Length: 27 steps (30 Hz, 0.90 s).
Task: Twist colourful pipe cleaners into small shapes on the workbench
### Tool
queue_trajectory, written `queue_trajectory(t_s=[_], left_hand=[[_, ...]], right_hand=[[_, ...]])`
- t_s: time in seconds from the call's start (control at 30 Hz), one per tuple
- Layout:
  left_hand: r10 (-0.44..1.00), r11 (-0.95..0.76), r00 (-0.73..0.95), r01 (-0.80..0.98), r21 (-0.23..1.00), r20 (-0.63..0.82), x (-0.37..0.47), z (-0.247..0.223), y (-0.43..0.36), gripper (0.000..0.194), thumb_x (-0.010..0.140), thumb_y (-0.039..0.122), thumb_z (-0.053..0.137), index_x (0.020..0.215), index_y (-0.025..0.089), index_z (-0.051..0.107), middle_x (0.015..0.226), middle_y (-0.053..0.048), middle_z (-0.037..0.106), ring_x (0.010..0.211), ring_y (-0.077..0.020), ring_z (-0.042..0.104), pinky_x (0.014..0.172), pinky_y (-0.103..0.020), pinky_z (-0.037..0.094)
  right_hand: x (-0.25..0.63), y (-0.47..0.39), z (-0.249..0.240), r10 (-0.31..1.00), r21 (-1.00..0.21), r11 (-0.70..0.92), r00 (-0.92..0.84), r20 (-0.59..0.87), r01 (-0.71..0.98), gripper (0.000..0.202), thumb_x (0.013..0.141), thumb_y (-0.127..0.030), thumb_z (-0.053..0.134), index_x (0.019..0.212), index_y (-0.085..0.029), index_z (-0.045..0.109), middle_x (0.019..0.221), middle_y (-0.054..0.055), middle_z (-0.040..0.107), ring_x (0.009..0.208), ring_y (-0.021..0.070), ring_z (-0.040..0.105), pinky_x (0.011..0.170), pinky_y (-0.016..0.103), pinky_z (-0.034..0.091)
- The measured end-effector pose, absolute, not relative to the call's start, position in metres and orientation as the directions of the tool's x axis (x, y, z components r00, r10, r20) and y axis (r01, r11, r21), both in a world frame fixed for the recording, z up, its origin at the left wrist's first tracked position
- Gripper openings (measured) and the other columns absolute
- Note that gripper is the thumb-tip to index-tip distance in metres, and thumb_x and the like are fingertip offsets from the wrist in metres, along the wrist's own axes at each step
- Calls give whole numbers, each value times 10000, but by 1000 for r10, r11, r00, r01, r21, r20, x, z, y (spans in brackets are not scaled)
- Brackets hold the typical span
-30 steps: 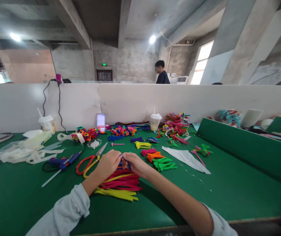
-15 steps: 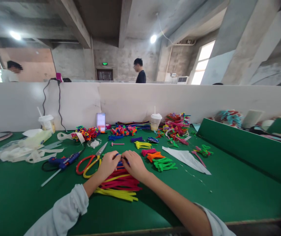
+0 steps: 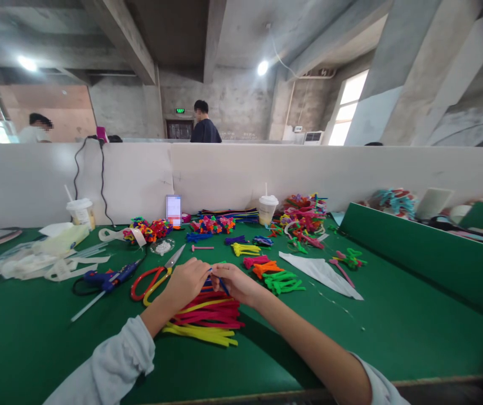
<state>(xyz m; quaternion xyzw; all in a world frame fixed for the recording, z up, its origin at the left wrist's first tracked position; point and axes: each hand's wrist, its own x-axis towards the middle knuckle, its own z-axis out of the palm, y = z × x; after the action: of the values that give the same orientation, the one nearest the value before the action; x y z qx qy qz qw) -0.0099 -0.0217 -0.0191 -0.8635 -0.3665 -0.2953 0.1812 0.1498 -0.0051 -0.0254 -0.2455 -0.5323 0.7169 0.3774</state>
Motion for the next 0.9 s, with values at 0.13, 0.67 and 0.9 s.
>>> queue_trajectory(t_s=[0.13, 0.67, 0.9], left_hand=[[479, -645, 638, 721, -252, 603, -13, -17, -23, 237, 872, 170, 313, 748, 170, 514, 647, -34, 522, 646, -166, 469, 548, -264, 348], [663, -511, 384, 860, 14, 643, -2, -22, -25, 246, 852, 249, 357, 672, 181, 511, 601, -18, 549, 595, -138, 511, 530, -234, 312], [814, -460, 213, 804, 376, 541, 4, -18, -28, 267, 832, 277, 351, 609, 186, 466, 534, 16, 502, 518, -117, 483, 504, -215, 296]], right_hand=[[151, -5, -26, 785, -925, -240, -620, -5, -296, 147, 632, -249, 636, 592, -143, 542, 522, -43, 486, 468, 70, 449, 524, 215, 350], [138, -9, -33, 886, -890, -189, -462, 27, -414, 159, 581, -258, 656, 613, -141, 553, 511, -45, 477, 494, 65, 416, 525, 203, 327], [135, -11, -33, 915, -943, 5, -378, 138, -332, 189, 630, -312, 619, 591, -164, 509, 510, -45, 443, 491, 75, 382, 510, 217, 286]])
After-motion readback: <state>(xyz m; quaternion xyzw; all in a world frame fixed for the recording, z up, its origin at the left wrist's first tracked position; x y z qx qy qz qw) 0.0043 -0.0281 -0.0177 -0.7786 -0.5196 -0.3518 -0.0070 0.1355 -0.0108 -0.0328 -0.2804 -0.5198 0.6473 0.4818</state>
